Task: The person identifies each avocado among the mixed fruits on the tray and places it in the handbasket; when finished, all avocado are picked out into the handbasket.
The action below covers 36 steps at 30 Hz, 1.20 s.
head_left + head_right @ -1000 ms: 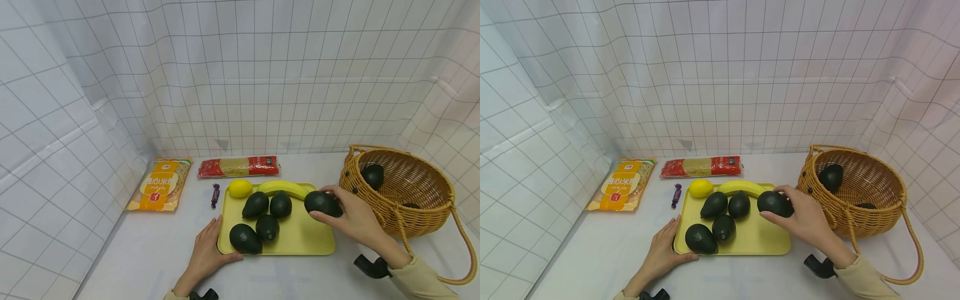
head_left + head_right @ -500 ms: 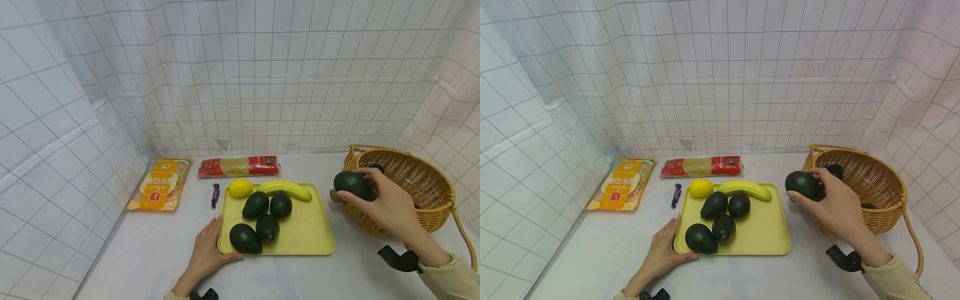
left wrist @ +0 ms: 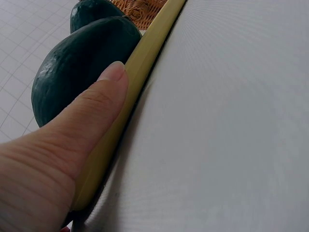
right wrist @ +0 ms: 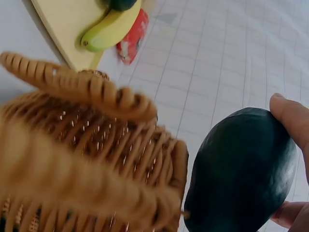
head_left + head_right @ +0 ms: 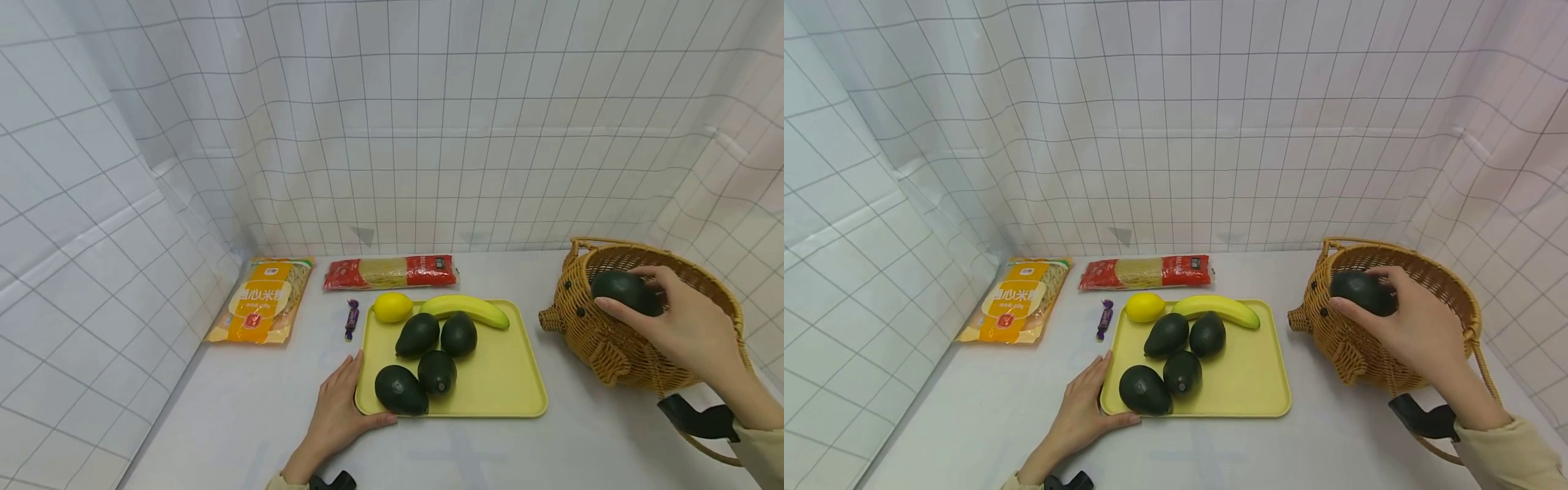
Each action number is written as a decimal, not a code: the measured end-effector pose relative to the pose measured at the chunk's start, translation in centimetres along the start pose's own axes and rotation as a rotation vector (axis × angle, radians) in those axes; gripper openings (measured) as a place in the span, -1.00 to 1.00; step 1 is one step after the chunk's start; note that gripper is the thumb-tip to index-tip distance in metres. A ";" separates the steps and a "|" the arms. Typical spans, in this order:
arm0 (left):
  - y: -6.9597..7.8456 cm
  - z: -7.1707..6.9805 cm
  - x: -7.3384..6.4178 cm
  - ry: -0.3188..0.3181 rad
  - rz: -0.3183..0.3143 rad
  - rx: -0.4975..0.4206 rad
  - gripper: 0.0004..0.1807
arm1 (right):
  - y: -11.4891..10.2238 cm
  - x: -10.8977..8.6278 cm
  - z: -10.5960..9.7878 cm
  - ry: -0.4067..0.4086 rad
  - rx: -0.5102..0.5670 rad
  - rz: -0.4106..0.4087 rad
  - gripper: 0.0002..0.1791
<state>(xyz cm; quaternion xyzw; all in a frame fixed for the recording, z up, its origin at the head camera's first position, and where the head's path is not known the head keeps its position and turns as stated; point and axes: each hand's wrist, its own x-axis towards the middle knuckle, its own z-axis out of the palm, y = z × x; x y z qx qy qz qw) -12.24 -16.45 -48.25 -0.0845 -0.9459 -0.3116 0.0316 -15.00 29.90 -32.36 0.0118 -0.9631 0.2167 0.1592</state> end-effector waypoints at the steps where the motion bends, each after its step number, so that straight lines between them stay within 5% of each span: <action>1: 0.0 0.0 0.0 0.000 0.000 0.000 0.40 | 0.3 0.1 -0.1 -0.003 -0.004 0.005 -0.20; 26: 0.0 -0.1 -0.1 0.013 0.020 -0.004 0.38 | 3.8 0.7 -1.2 -0.107 -0.062 0.091 -0.09; 36: -0.1 0.0 0.0 0.006 0.022 0.001 0.38 | 3.3 0.1 -1.4 -0.025 -0.016 0.009 -0.33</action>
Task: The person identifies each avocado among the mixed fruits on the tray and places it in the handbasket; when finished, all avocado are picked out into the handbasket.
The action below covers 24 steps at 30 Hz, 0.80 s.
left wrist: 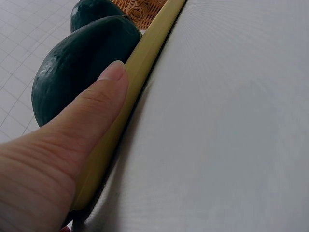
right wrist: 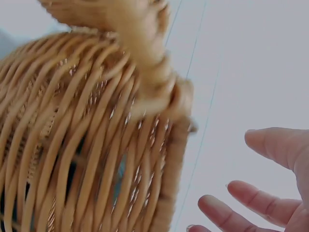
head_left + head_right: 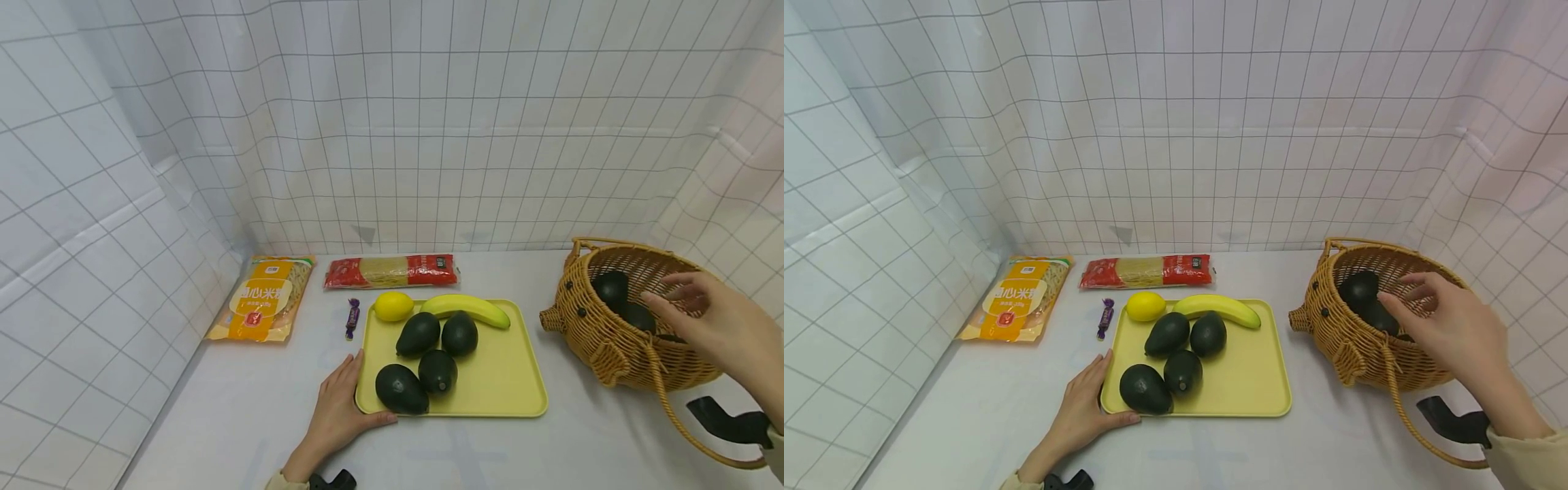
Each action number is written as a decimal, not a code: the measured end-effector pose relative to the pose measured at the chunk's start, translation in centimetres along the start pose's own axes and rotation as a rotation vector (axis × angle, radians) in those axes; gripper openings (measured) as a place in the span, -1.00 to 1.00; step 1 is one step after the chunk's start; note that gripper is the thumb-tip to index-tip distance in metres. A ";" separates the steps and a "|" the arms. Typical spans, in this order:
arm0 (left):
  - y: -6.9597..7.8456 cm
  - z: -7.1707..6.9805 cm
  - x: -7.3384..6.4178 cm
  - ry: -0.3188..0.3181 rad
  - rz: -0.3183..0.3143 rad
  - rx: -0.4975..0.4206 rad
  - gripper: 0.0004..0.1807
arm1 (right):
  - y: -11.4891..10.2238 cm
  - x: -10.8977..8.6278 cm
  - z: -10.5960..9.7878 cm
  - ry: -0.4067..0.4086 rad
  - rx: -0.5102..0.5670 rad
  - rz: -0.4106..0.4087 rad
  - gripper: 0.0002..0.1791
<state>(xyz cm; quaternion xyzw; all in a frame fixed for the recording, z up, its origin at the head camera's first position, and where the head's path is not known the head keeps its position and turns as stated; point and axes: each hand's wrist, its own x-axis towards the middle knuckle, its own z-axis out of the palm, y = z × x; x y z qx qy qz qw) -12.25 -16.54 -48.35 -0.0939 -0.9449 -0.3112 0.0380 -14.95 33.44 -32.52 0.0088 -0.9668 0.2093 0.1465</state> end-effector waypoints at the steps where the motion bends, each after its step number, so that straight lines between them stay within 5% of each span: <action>1: 0.0 0.0 0.0 0.000 0.000 0.000 0.38 | -0.3 -0.2 0.0 0.018 0.002 -0.015 -0.36; 7: 0.0 0.0 0.0 -0.003 -0.003 -0.002 0.38 | -3.1 -1.8 1.2 0.118 0.021 -0.128 -0.57; 12: 0.1 -0.1 0.2 -0.013 -0.019 -0.009 0.40 | -5.8 -2.9 3.5 0.126 0.070 -0.225 -0.68; 18: 0.0 -0.2 0.2 -0.019 -0.025 -0.008 0.40 | -8.2 -3.1 7.1 0.044 0.125 -0.281 -0.74; 24: 0.0 -0.1 0.1 -0.024 -0.029 -0.011 0.40 | -10.2 -2.4 10.2 -0.072 0.215 -0.235 -0.58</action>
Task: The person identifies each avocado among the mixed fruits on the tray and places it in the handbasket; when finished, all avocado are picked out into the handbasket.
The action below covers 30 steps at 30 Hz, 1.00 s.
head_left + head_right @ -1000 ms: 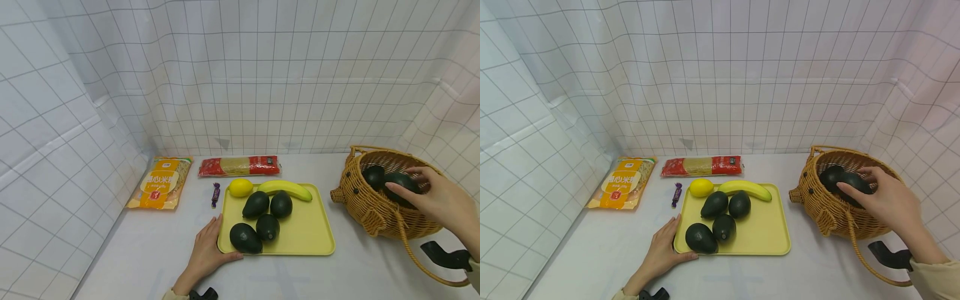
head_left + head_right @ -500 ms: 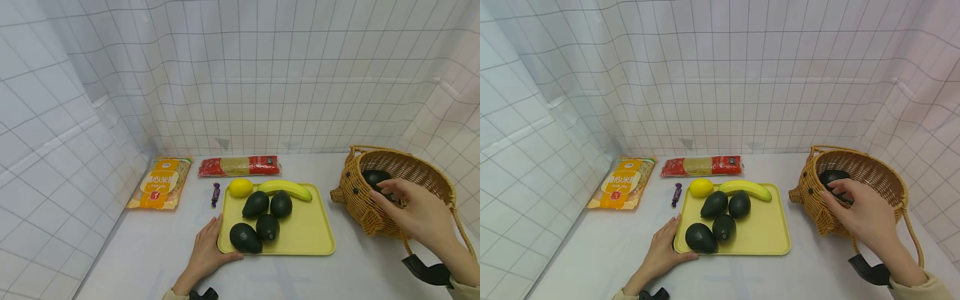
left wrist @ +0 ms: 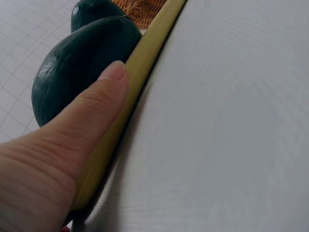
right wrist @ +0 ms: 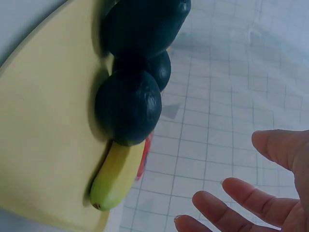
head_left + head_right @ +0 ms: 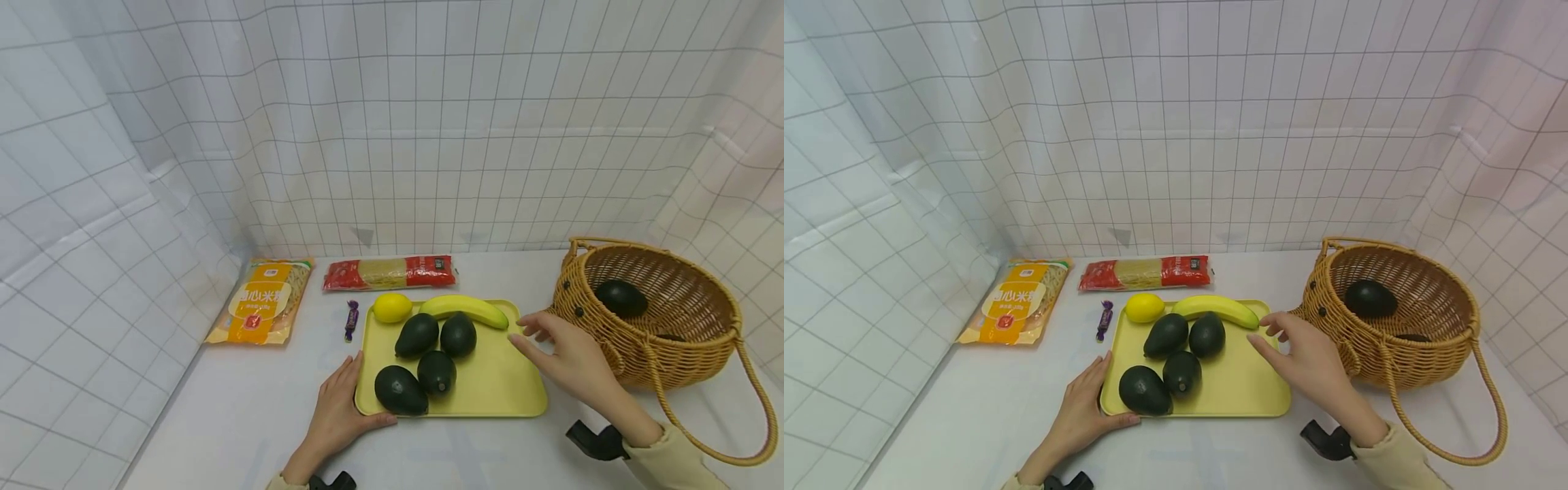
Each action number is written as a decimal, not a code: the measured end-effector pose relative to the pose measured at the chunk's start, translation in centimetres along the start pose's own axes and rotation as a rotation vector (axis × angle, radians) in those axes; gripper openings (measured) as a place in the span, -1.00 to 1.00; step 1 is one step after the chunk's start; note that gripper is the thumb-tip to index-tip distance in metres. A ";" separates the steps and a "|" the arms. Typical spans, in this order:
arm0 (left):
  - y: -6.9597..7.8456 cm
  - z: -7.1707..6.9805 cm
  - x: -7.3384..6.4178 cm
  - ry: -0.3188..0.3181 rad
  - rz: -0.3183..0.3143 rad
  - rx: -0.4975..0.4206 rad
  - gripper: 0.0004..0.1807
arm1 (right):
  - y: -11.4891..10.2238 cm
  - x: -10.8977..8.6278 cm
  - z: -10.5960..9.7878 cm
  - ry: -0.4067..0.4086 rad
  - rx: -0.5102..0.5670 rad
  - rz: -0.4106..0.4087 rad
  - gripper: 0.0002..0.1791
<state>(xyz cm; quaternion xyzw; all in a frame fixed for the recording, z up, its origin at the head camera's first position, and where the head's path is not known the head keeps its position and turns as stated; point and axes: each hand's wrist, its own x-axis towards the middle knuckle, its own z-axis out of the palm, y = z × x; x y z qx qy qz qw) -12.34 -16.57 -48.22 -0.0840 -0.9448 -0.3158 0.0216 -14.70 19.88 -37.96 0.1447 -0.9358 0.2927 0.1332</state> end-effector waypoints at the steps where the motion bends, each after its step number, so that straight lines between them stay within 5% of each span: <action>1: 0.0 0.0 0.0 0.001 0.001 0.000 0.40 | -0.1 0.2 0.4 -0.016 0.019 0.008 -0.56; 16: 0.1 0.1 -0.1 0.006 -0.004 0.009 0.41 | -1.1 3.2 5.1 -0.145 0.136 0.066 -0.43; 30: 0.2 0.0 0.0 0.012 0.003 0.003 0.40 | -2.0 4.7 7.3 -0.238 0.133 0.139 -0.19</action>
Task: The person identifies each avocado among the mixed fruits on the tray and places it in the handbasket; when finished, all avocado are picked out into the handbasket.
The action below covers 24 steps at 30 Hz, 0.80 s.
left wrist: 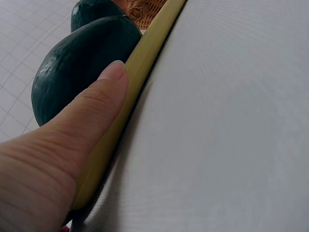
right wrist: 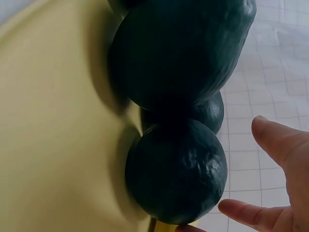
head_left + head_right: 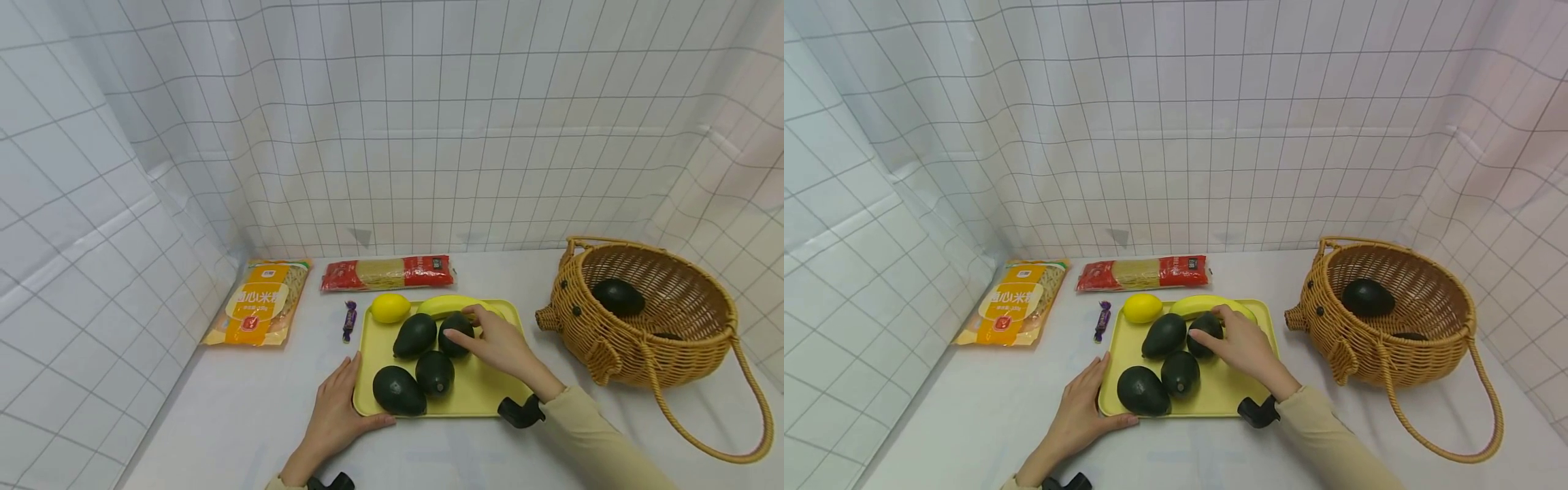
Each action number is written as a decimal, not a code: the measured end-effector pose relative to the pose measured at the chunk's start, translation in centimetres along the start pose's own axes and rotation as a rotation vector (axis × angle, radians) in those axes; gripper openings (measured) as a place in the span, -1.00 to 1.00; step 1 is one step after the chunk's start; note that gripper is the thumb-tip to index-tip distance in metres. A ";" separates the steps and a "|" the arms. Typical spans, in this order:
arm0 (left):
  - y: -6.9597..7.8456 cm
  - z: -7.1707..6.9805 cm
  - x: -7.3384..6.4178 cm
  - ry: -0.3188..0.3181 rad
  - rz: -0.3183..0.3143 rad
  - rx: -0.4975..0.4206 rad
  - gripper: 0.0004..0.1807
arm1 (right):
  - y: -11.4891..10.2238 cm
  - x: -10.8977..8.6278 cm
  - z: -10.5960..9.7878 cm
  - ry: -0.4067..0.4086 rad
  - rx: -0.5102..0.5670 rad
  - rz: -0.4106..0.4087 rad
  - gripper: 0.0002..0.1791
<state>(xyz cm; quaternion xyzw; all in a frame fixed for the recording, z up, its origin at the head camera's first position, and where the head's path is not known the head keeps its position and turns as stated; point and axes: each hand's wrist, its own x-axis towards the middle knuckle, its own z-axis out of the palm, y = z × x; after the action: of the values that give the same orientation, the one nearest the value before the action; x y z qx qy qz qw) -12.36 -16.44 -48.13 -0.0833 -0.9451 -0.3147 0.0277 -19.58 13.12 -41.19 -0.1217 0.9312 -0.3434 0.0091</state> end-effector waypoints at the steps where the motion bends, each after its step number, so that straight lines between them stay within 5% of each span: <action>1: 0.0 0.0 0.0 0.000 0.000 0.000 0.40 | 0.0 0.1 0.1 -0.006 -0.003 0.008 -0.19; 10: -0.1 0.2 -0.1 0.001 0.003 0.001 0.41 | -0.2 0.9 1.3 -0.027 -0.038 0.071 -0.12; 24: -0.1 0.1 -0.2 0.012 0.026 0.021 0.37 | 0.6 1.4 2.2 -0.005 -0.038 0.029 -0.21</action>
<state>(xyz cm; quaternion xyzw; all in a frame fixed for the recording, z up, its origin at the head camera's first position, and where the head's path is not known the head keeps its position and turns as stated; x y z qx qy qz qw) -12.23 -16.50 -48.25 -0.0933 -0.9471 -0.3046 0.0381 -20.85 11.82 -43.10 -0.1090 0.9393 -0.3250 0.0140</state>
